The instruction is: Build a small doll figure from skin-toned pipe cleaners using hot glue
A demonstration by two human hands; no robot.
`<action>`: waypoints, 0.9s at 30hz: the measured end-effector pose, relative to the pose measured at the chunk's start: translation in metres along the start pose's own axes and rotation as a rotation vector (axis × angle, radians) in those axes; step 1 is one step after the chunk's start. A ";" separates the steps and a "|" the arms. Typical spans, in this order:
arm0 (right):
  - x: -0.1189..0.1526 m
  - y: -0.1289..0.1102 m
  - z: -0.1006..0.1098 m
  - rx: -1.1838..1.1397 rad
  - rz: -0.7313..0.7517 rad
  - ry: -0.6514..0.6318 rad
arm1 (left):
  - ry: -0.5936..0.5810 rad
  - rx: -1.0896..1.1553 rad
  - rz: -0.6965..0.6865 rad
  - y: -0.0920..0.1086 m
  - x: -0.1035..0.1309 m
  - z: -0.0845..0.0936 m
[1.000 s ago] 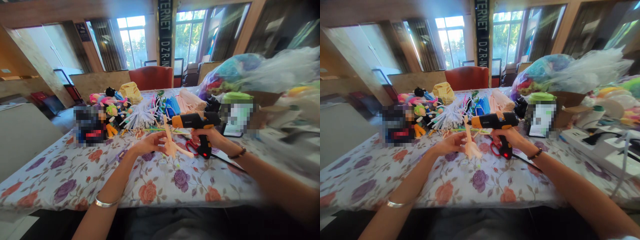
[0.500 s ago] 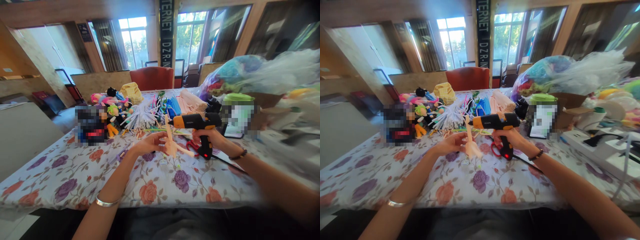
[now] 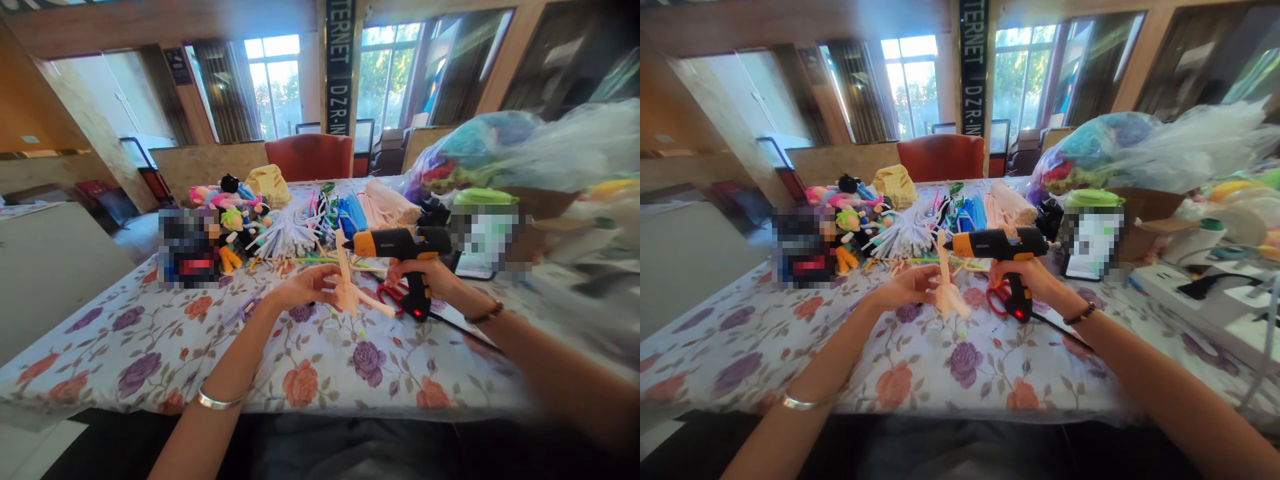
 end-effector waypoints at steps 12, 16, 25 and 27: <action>0.003 -0.007 -0.001 0.020 0.015 0.048 | -0.039 0.019 0.026 0.000 0.001 -0.003; 0.003 -0.007 0.002 -0.014 0.011 0.060 | -0.052 -0.001 0.059 -0.002 0.002 -0.004; 0.004 -0.011 0.001 0.026 0.004 0.095 | -0.079 0.024 0.097 -0.005 0.003 -0.006; 0.004 -0.011 0.000 0.034 0.000 0.094 | -0.082 0.024 0.099 -0.005 0.003 -0.006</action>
Point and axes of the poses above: each hand's wrist, its own x-axis away from the middle knuckle, its own z-axis out of the back of the hand, y = z × x, the point moved 6 cm from there along -x, towards the middle knuckle, and after that the axes turned 13 degrees about -z, right-handed, at the moved point
